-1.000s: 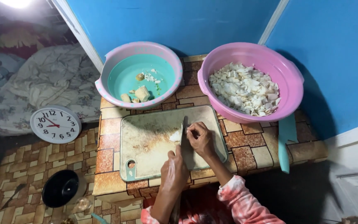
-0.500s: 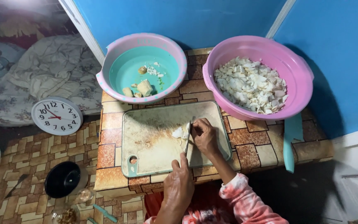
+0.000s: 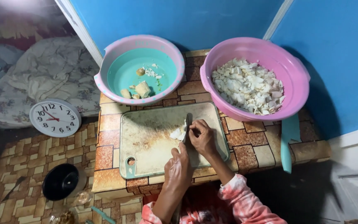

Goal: Peeling and chopping garlic cloves on a cutting board and transferring them to a bowl.

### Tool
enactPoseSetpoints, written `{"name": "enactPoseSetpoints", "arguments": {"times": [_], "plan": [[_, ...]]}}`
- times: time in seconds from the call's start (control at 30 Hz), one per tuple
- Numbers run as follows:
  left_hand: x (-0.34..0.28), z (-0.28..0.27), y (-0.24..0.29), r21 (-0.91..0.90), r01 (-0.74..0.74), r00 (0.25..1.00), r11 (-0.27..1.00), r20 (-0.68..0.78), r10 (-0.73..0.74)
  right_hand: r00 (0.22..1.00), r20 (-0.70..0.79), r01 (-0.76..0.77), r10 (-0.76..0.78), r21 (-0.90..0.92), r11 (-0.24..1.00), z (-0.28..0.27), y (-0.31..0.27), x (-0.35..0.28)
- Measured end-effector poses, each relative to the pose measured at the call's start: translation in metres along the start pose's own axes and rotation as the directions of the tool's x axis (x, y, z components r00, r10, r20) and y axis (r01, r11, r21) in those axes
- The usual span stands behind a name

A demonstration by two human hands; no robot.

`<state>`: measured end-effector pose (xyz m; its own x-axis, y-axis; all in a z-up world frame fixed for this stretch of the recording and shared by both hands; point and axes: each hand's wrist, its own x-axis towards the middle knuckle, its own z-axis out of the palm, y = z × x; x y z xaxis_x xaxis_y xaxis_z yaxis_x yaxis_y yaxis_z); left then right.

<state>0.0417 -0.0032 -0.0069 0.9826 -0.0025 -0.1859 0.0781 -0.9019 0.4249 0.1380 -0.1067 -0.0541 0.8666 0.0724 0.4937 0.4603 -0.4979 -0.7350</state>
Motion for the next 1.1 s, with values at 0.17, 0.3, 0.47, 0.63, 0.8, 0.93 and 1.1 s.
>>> {"name": "enactPoseSetpoints", "arguments": {"times": [0.17,0.3,0.47,0.63,0.8,0.93,1.1], "plan": [[0.002,0.002,-0.002,-0.013,-0.021,0.999,1.000,-0.049,0.021,1.000,-0.014,-0.005,0.005,-0.015,1.000,0.002,0.002,0.000],[0.001,0.003,-0.004,0.104,-0.057,0.991,0.993,-0.114,0.069,1.000,-0.018,-0.012,0.013,0.010,1.000,0.005,0.009,-0.002],[-0.018,-0.011,-0.007,-0.009,-0.028,1.000,1.000,-0.005,0.028,1.000,0.003,-0.008,0.008,0.040,0.999,-0.002,-0.002,0.002],[-0.028,-0.011,-0.012,-0.078,-0.008,1.000,0.997,0.014,0.009,1.000,0.004,-0.015,0.015,0.042,0.999,0.000,0.000,0.001],[-0.039,-0.009,-0.007,-0.065,0.021,0.999,0.998,0.047,-0.018,0.999,0.011,-0.049,0.049,0.014,0.999,0.000,-0.003,0.001],[-0.044,-0.011,-0.004,-0.034,0.042,0.996,0.999,0.084,-0.039,0.995,0.034,-0.094,0.092,0.075,0.993,0.000,-0.004,0.001],[-0.045,-0.013,-0.004,-0.008,0.021,0.995,1.000,0.096,-0.020,0.996,0.036,-0.085,0.084,0.027,0.996,-0.003,-0.009,0.003]]}}
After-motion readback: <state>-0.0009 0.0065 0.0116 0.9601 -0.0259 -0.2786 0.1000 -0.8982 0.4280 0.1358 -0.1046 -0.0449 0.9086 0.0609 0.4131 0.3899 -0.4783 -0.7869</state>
